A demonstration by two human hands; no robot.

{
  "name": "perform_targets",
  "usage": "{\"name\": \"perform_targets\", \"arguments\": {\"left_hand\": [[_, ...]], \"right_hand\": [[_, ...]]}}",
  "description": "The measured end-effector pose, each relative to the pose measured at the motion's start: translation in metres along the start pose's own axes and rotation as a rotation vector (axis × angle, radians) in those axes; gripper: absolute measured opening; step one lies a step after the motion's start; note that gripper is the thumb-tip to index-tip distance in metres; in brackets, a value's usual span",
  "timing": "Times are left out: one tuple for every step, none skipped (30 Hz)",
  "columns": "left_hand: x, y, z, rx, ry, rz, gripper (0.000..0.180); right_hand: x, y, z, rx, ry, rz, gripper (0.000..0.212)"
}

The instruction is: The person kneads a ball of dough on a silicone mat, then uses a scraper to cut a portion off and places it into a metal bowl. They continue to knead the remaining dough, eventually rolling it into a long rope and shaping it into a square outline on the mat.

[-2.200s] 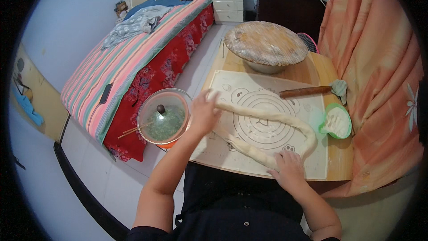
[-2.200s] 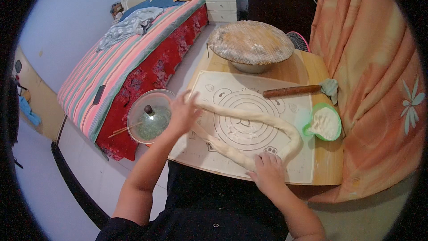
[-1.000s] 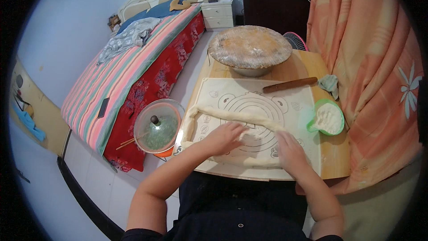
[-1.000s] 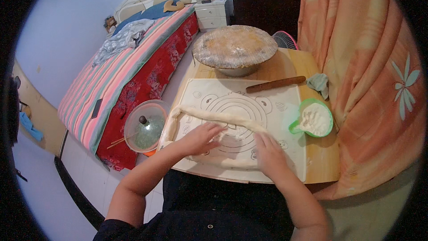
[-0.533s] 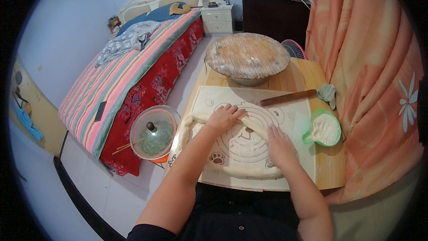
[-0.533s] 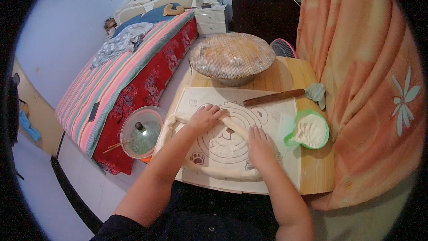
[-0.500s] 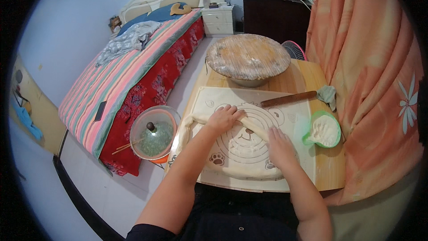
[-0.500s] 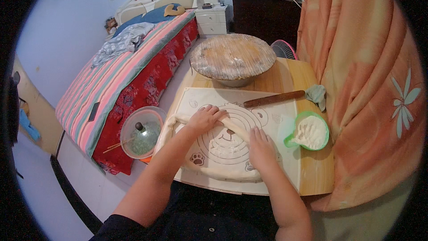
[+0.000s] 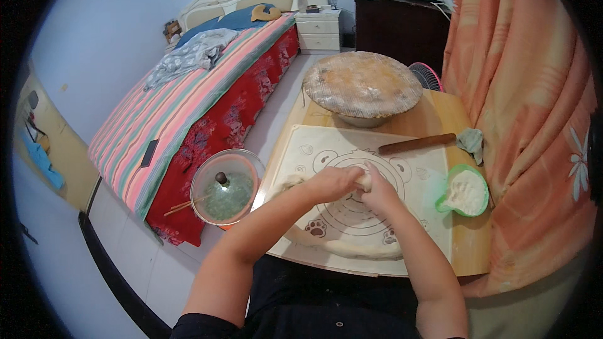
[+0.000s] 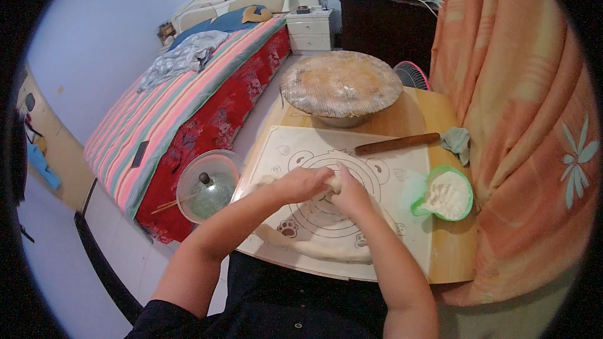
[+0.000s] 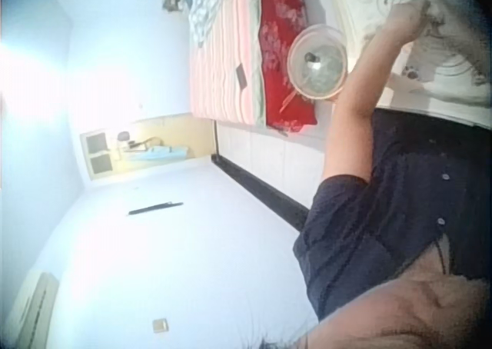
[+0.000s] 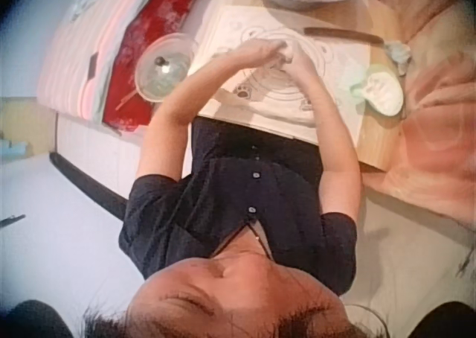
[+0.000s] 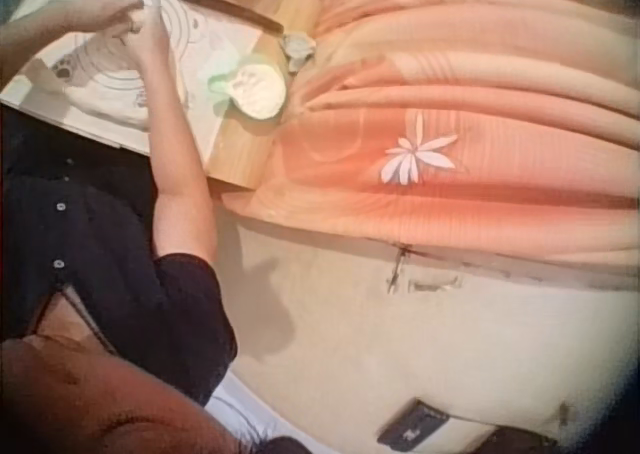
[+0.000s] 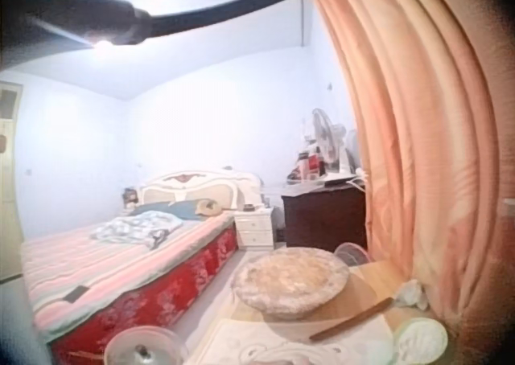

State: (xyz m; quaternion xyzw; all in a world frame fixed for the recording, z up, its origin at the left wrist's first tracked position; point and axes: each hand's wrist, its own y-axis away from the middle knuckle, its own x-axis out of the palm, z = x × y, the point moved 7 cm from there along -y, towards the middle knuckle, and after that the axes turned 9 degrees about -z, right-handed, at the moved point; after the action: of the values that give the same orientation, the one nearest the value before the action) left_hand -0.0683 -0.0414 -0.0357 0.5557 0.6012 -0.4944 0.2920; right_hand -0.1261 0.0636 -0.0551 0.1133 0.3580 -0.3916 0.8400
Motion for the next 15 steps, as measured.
{"name": "perform_targets", "arguments": {"left_hand": [[0.003,0.0,-0.001,0.098,-0.025,-0.045,0.039],[-0.002,0.001,0.001,0.079,-0.035,-0.031,0.039],[-0.012,0.0,0.002,0.06,-0.045,-0.016,0.039],[-0.017,-0.001,0.006,0.043,-0.053,-0.001,0.039],[-0.004,0.006,0.032,0.116,-0.19,-0.006,0.037],[0.003,0.007,0.048,0.108,-0.291,0.015,0.037],[0.003,0.008,0.062,0.1,-0.396,0.035,0.038],[0.001,0.01,0.077,0.086,-0.507,0.055,0.039],[-0.008,0.008,0.087,0.06,-0.552,-0.027,0.039],[-0.015,0.008,0.096,0.034,-0.565,-0.092,0.04],[-0.024,0.008,0.1,0.005,-0.575,-0.156,0.04],[-0.037,0.01,0.097,-0.027,-0.584,-0.215,0.04],[-0.048,0.016,0.093,-0.052,-0.51,-0.22,0.047],[-0.055,0.026,0.096,-0.089,-0.415,-0.234,0.049],[-0.061,0.038,0.103,-0.13,-0.325,-0.249,0.05]], "right_hand": [[0.004,-0.008,0.0,0.055,-0.068,0.023,0.055],[0.006,-0.012,0.003,0.058,0.089,0.077,0.047],[0.006,-0.013,0.005,0.06,0.247,0.13,0.039],[0.007,-0.013,0.004,0.062,0.405,0.181,0.031],[0.007,-0.015,0.005,-0.042,0.456,0.09,0.019],[0.003,-0.017,-0.002,-0.05,0.511,0.063,0.02],[-0.002,-0.02,-0.007,-0.063,0.565,0.035,0.021],[-0.004,-0.024,-0.01,-0.082,0.615,0.006,0.021],[-0.008,-0.03,-0.019,-0.05,0.629,-0.037,0.023],[-0.009,-0.037,-0.03,-0.019,0.642,-0.08,0.025],[-0.011,-0.042,-0.039,0.013,0.655,-0.119,0.027],[-0.011,-0.045,-0.046,0.024,0.647,-0.133,0.033],[-0.012,-0.047,-0.05,0.033,0.639,-0.147,0.04],[-0.01,-0.047,-0.052,0.046,0.63,-0.157,0.046],[-0.011,-0.041,-0.036,0.0,0.613,-0.142,0.052]]}}
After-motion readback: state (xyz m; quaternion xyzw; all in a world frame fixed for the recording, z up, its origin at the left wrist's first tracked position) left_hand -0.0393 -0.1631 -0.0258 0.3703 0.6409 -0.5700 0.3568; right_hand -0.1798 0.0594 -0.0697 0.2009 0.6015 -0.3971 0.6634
